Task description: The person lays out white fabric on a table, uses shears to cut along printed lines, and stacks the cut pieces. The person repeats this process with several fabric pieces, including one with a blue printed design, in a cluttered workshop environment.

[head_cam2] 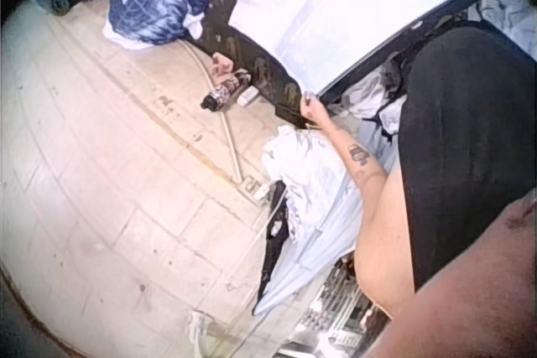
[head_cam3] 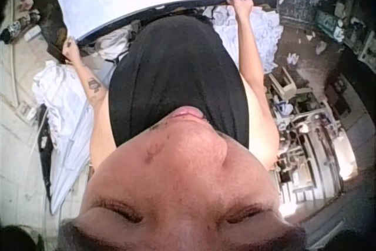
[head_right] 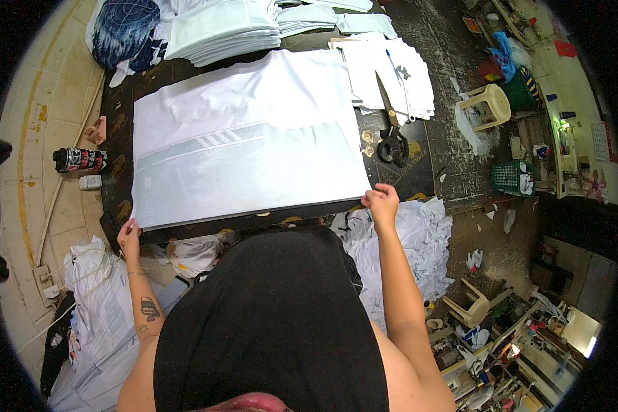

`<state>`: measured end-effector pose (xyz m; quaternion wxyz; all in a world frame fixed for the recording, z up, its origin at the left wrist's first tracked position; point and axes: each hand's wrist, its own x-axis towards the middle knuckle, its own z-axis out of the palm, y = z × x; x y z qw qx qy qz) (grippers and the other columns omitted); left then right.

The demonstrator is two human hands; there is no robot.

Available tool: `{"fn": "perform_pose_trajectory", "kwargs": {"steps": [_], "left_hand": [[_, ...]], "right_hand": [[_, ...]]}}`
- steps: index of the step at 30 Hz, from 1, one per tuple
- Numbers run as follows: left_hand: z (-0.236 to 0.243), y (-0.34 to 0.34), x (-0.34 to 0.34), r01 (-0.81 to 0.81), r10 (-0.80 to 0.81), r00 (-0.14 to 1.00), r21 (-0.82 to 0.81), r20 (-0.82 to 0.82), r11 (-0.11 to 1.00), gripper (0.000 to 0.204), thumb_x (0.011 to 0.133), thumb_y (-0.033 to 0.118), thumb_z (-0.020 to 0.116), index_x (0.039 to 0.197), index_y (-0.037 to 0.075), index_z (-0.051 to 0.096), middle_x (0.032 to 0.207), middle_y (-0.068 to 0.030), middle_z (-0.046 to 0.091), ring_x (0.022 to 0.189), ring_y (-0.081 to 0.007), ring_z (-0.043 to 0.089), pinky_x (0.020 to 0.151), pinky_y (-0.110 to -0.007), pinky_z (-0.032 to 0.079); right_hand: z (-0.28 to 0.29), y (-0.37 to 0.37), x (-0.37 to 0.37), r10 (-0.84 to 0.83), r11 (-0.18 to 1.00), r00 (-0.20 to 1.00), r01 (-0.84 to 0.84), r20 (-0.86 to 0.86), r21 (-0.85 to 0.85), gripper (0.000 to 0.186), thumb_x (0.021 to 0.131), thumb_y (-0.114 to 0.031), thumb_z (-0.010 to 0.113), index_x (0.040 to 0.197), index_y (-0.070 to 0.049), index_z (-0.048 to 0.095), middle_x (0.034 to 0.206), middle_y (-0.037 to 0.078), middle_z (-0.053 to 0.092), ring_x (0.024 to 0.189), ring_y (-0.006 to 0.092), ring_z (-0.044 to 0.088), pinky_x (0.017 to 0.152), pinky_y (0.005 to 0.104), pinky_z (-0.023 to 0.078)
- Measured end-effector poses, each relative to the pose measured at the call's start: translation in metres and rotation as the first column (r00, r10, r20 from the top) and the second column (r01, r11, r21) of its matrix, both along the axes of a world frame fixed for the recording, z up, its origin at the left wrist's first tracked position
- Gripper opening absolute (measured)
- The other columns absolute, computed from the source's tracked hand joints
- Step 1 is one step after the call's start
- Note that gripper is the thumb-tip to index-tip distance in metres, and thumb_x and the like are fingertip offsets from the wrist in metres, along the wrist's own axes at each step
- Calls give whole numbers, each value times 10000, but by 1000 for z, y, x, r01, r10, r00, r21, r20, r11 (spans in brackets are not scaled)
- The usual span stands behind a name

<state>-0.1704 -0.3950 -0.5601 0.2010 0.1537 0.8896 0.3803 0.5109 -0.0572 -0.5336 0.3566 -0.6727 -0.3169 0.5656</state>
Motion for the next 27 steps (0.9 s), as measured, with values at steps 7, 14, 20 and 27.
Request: {"fn": "perform_pose_trajectory", "kwargs": {"steps": [7,14,20,27], "left_hand": [[-24,2,-6,-6,8,999,63,-34,998,329,974,136,748,1256,-31,724,928,-68,707,745,-122,665,708,-249,570],[-24,-3,-4,-8,9,999,19,-45,1000,341,961,133,752,1255,-37,723,892,-55,682,749,-118,665,696,-256,576],[10,22,10,34,-31,999,78,-35,996,340,961,134,757,1256,-31,724,915,-32,667,756,-95,625,722,-251,557],[26,27,30,-30,87,928,160,-363,987,266,941,179,780,1137,-1,773,995,-88,769,844,-147,689,796,-280,543]], "right_hand": [[9,12,-4,-24,964,974,83,-227,254,433,885,49,715,1258,45,495,987,154,693,823,230,722,749,360,654],[-55,-19,12,-27,996,996,19,80,91,410,875,13,716,1219,33,493,897,140,695,735,221,723,656,348,639],[-77,-17,20,73,956,889,-191,451,223,351,845,-34,725,1156,8,569,846,103,698,659,167,680,586,315,579],[-79,-26,20,104,904,862,-289,495,314,321,869,-108,755,1145,-16,620,881,65,680,742,148,627,721,303,534]]}}
